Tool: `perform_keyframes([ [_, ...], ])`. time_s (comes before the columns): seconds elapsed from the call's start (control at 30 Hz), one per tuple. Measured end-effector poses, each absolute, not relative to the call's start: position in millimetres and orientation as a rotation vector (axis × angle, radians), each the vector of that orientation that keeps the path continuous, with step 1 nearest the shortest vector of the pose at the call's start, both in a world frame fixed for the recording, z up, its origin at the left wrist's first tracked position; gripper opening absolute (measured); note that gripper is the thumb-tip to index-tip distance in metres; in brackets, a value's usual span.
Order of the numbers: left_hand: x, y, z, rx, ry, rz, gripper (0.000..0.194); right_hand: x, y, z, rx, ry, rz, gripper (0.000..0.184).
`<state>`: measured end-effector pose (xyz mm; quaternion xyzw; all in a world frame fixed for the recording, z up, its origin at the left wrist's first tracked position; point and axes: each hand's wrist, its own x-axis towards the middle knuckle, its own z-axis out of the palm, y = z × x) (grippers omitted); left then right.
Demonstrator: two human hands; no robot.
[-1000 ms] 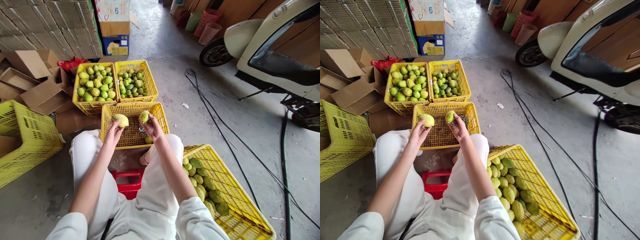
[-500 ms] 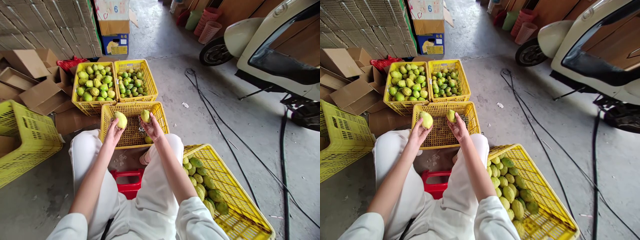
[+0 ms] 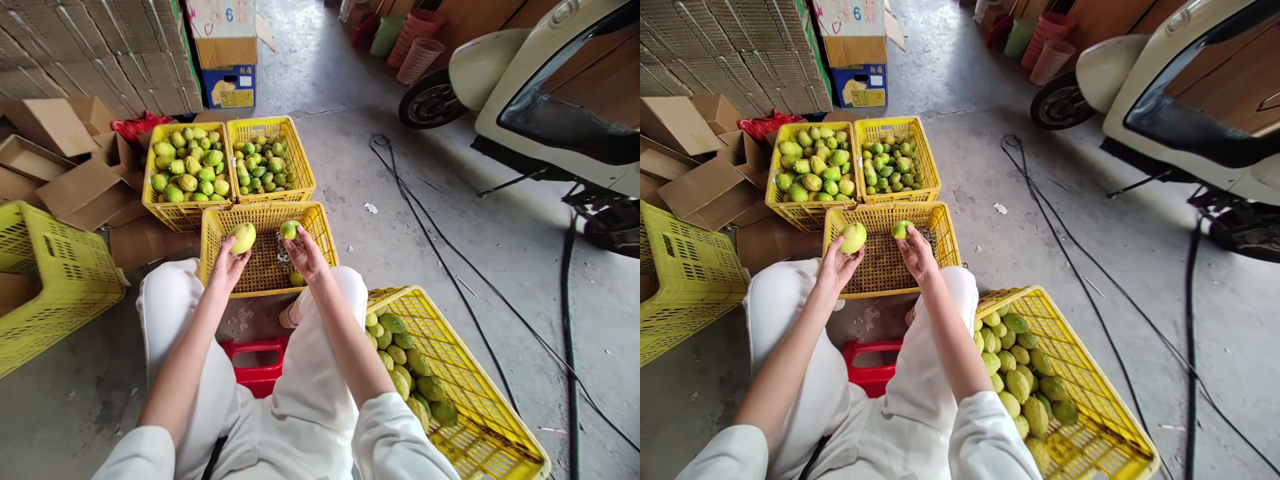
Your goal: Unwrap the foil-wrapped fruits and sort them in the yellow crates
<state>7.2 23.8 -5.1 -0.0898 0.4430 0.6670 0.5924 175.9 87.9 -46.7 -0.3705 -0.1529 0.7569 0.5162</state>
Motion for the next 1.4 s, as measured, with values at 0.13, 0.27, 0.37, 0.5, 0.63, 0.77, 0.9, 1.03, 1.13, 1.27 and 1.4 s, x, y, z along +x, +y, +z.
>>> perform_keyframes([
  [0.13, 8.3, 22.3, -4.3, -0.199, 0.99, 1.562, 0.007, 175.9, 87.9, -47.4, -0.899, -0.335, 1.817, 0.011],
  [0.27, 7.3, 21.6, -6.7, -0.208, 1.01, 1.587, 0.006, 176.1, 86.3, -46.0, -0.895, -0.309, 1.864, 0.015],
  [0.37, 6.1, 22.4, -8.7, -0.21, 1.021, 1.606, 0.012, 176.7, 84.7, -44.1, -0.882, -0.299, 1.898, 0.019],
  [0.5, 5.4, 23.6, -9.8, -0.172, 1.019, 1.625, 0.013, 176.9, 84.2, -41.4, -0.906, -0.276, 1.907, 0.012],
  [0.63, 5.2, 23.4, -10.1, -0.161, 1.017, 1.627, 0.014, 175.8, 85.5, -39.4, -0.896, -0.272, 1.894, 0.007],
  [0.77, 5.2, 22.6, -8.8, -0.215, 1.019, 1.614, 0.015, 176.3, 87.1, -38.8, -0.895, -0.246, 1.895, 0.013],
  [0.9, 5.6, 22.2, -7.0, -0.234, 1.016, 1.603, 0.012, 179.3, 87.2, -38.4, -0.884, -0.241, 1.958, 0.012],
  [1.03, 5.6, 22.8, -7.9, -0.223, 1.049, 1.629, 0.01, 181.3, 87.4, -37.9, -0.896, -0.212, 1.991, 0.004],
  [1.13, 5.4, 23.8, -10.0, -0.202, 1.067, 1.629, 0.013, 181.1, 88.8, -38.6, -0.914, -0.21, 1.924, 0.006],
  [1.27, 5.4, 24.4, -11.9, -0.209, 1.081, 1.608, 0.015, 180.3, 90.6, -40.0, -0.924, -0.215, 1.852, 0.008],
  [1.4, 6.0, 23.1, -10.7, -0.192, 1.047, 1.594, 0.008, 179.4, 90.6, -38.0, -0.915, -0.193, 1.809, 0.005],
])
